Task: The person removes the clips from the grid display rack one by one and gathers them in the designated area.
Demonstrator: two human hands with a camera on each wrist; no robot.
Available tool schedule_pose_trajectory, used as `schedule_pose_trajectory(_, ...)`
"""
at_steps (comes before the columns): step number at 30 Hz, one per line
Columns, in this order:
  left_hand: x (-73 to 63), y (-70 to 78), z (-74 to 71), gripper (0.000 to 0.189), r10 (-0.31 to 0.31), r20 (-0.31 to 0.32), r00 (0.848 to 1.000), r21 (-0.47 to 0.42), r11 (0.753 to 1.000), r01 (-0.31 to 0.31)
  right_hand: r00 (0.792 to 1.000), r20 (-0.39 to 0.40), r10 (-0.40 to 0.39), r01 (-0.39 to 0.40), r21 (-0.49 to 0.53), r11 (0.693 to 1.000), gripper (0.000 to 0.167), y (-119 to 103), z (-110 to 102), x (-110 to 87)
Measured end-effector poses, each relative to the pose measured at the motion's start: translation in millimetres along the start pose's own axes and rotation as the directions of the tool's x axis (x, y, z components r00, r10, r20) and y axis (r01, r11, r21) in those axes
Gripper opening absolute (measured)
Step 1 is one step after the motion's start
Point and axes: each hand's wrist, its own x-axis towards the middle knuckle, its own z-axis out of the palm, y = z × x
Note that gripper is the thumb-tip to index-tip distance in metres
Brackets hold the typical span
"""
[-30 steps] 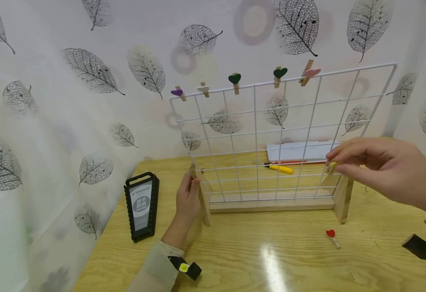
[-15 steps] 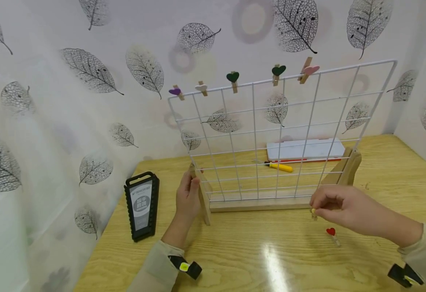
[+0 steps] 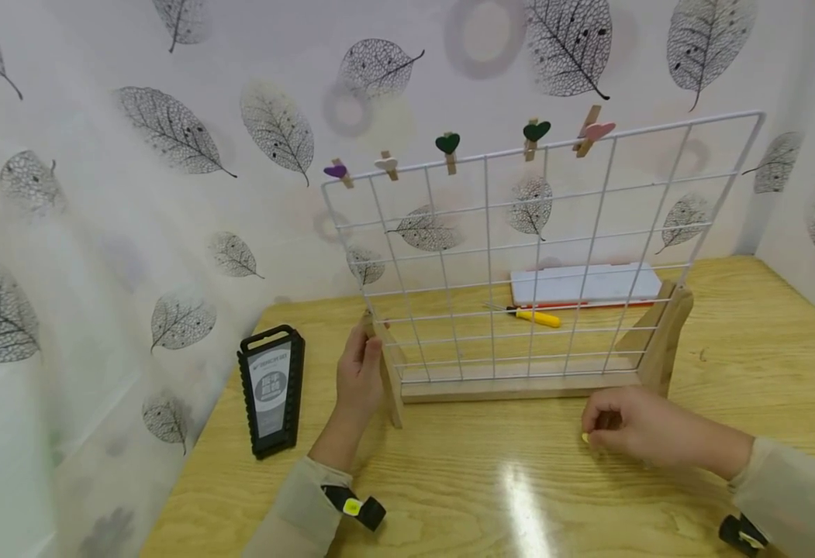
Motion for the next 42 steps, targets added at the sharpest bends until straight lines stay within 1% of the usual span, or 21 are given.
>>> schedule_pose_trajectory(2,0.7,0.1,0.0,0.052,0.005,-0.001,1.000,-0.001,1.000,-0.005,0.999,-0.005,0.050,-0.050,-0.030,0.998,0.008,-0.9,-0.1,0.9)
schedule_pose_trajectory(4,1.1,0.2,0.1,0.052,0.009,-0.001,1.000,0.000,1.000,-0.009,0.997,-0.013,0.081,-0.082,-0.067,0.994,0.006,-1.5,-0.5,1.6)
schedule_pose_trajectory(10,0.4,-1.3,0.4,0.051,0.023,-0.007,1.000,-0.003,1.000,-0.023,0.991,-0.012,0.133,-0.133,-0.143,0.981,0.005,0.8,-1.4,2.8)
schedule_pose_trajectory(14,0.8,-0.2,0.1,0.050,0.024,-0.004,1.000,-0.005,1.000,-0.024,0.990,-0.008,0.139,-0.138,-0.156,0.978,0.005,3.7,-1.9,3.1)
schedule_pose_trajectory(18,1.3,1.2,-0.5,0.054,0.008,0.000,1.000,0.008,1.000,-0.008,0.993,-0.004,0.122,-0.121,-0.164,0.979,0.006,4.6,-2.6,3.1)
schedule_pose_trajectory(20,0.9,-4.5,-0.4,0.057,0.001,-0.003,1.000,0.014,1.000,-0.001,0.994,-0.003,0.113,-0.111,-0.172,0.979,0.007,4.4,-2.6,3.3)
schedule_pose_trajectory(23,-0.5,-18.6,0.0,0.057,-0.009,-0.011,1.000,0.021,1.000,0.009,0.994,0.004,0.113,-0.111,-0.167,0.980,0.006,3.6,-3.1,3.3)
schedule_pose_trajectory(26,-2.2,-32.4,0.4,0.054,-0.010,-0.015,1.000,0.032,0.999,0.010,0.996,0.016,0.091,-0.088,-0.145,0.986,0.003,-0.1,-7.0,2.8)
schedule_pose_trajectory(27,-2.8,-35.0,0.3,0.053,-0.007,-0.015,1.000,0.031,0.999,0.008,0.997,0.007,0.073,-0.071,-0.157,0.985,0.002,-2.2,-9.5,2.8)
schedule_pose_trajectory(28,-3.0,-36.4,0.0,0.052,-0.003,-0.016,1.000,0.031,1.000,0.004,0.999,-0.007,0.031,-0.032,-0.183,0.983,0.002,-4.9,-12.9,3.4)
schedule_pose_trajectory(29,-3.1,-37.6,-0.2,0.053,0.003,-0.015,1.000,0.026,1.000,-0.002,0.999,-0.027,-0.032,0.026,-0.219,0.975,0.003,-7.7,-16.6,4.5)
schedule_pose_trajectory(30,-3.4,-39.1,-0.6,0.052,0.006,-0.014,1.000,0.020,1.000,-0.006,0.995,-0.051,-0.091,0.075,-0.259,0.963,0.007,-11.7,-20.7,5.6)
schedule_pose_trajectory(31,-3.7,-39.5,-0.8,0.052,0.005,-0.013,1.000,0.015,1.000,-0.005,0.985,-0.081,-0.153,0.121,-0.308,0.944,0.014,-15.8,-25.4,6.9)
schedule_pose_trajectory(32,-3.3,-34.7,-1.1,0.052,0.009,-0.011,1.000,0.008,1.000,-0.009,0.968,-0.112,-0.223,0.169,-0.361,0.917,0.020,-21.2,-29.6,8.6)
schedule_pose_trajectory(34,-2.6,-23.7,-1.4,0.051,0.014,-0.007,1.000,-0.006,1.000,-0.014,0.913,-0.163,-0.373,0.259,-0.474,0.842,0.031,-30.0,-38.0,12.3)
schedule_pose_trajectory(36,-1.8,-12.9,-1.6,0.049,0.013,-0.003,1.000,-0.015,1.000,-0.013,0.854,-0.192,-0.483,0.316,-0.547,0.775,0.018,-39.4,-46.4,15.7)
schedule_pose_trajectory(37,-1.3,-7.0,-1.6,0.048,0.011,0.000,1.000,-0.019,1.000,-0.011,0.816,-0.204,-0.541,0.335,-0.595,0.730,0.008,-44.4,-50.4,17.7)
schedule_pose_trajectory(38,-0.8,-1.6,-1.8,0.048,0.013,0.003,1.000,-0.021,1.000,-0.013,0.777,-0.212,-0.592,0.349,-0.639,0.686,0.007,-50.2,-54.4,19.6)
schedule_pose_trajectory(40,-0.9,-1.0,-2.1,0.045,-0.003,0.007,1.000,-0.021,1.000,0.003,0.699,-0.214,-0.682,0.367,-0.712,0.599,0.033,-62.7,-63.7,24.6)
schedule_pose_trajectory(41,-1.0,-0.4,-2.4,0.043,-0.010,0.008,1.000,-0.021,1.000,0.010,0.654,-0.219,-0.724,0.373,-0.739,0.561,0.044,-70.7,-68.5,27.7)
schedule_pose_trajectory(42,-1.2,0.3,-2.7,0.042,-0.019,0.011,1.000,-0.020,1.000,0.019,0.610,-0.229,-0.759,0.374,-0.761,0.530,0.048,-79.8,-73.1,31.0)
